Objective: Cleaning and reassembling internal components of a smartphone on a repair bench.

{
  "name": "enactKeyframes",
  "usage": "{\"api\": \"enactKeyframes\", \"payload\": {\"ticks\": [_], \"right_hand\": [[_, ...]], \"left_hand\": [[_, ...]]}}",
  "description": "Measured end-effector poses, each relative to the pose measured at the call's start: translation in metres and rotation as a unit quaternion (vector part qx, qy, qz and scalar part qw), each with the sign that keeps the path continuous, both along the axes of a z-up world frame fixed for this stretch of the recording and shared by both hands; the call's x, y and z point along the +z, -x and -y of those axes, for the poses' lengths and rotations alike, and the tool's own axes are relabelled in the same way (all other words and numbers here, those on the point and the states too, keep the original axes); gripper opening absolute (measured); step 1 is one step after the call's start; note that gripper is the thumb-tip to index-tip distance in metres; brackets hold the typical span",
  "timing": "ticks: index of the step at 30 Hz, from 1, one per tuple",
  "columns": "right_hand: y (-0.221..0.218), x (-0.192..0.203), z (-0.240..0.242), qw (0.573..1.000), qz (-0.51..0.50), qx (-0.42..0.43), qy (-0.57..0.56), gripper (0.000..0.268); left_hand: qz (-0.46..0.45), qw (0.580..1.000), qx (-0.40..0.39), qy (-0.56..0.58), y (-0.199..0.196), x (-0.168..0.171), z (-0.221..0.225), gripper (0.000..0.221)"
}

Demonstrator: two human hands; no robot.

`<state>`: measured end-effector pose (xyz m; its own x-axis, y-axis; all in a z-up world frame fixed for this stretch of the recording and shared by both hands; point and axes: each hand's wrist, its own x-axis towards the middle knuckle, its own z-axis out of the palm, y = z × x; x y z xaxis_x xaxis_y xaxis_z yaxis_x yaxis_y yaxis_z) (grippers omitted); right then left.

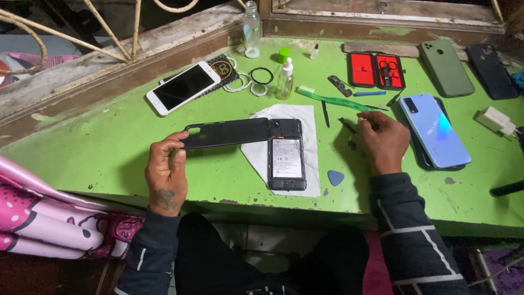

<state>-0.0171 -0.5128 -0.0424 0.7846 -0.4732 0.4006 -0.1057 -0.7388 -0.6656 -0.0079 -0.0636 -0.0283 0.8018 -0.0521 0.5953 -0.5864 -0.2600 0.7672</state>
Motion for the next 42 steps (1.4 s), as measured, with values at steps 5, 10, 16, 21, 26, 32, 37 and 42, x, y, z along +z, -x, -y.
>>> {"api": "enactKeyframes", "payload": {"ticks": [5, 10, 16, 21, 26, 32, 37, 42], "right_hand": [[0.003, 0.003, -0.006, 1.000, 0.016, -0.010, 0.020, 0.018], [0.003, 0.009, -0.013, 0.986, 0.123, 0.011, 0.112, 0.019], [0.022, 0.041, -0.063, 0.932, 0.259, 0.150, 0.206, 0.028], [0.058, 0.102, -0.149, 0.913, 0.169, 0.313, 0.200, 0.040], [0.067, 0.133, -0.171, 0.911, 0.121, 0.324, 0.226, 0.033], [0.064, 0.108, -0.166, 0.933, 0.142, 0.265, 0.197, 0.018], [0.063, 0.094, -0.151, 0.966, 0.117, 0.230, -0.011, 0.019], [0.075, 0.115, -0.155, 0.867, 0.016, 0.135, -0.479, 0.040]], "left_hand": [[0.007, 1.000, -0.002, 0.002, 0.001, 0.001, 0.001, 0.007], [0.018, 1.000, -0.008, 0.007, 0.000, 0.006, 0.002, 0.006], [0.027, 0.999, -0.021, 0.019, -0.001, 0.009, 0.004, 0.007], [0.049, 0.997, -0.062, 0.006, 0.001, 0.032, 0.019, 0.007], [0.075, 0.994, -0.078, 0.011, 0.000, 0.052, 0.033, 0.007], [0.088, 0.990, -0.106, 0.004, -0.001, 0.057, 0.049, 0.014], [0.125, 0.986, -0.113, -0.009, -0.004, 0.060, 0.065, 0.032], [0.080, 0.990, -0.118, 0.000, 0.002, 0.054, 0.080, 0.037]]}}
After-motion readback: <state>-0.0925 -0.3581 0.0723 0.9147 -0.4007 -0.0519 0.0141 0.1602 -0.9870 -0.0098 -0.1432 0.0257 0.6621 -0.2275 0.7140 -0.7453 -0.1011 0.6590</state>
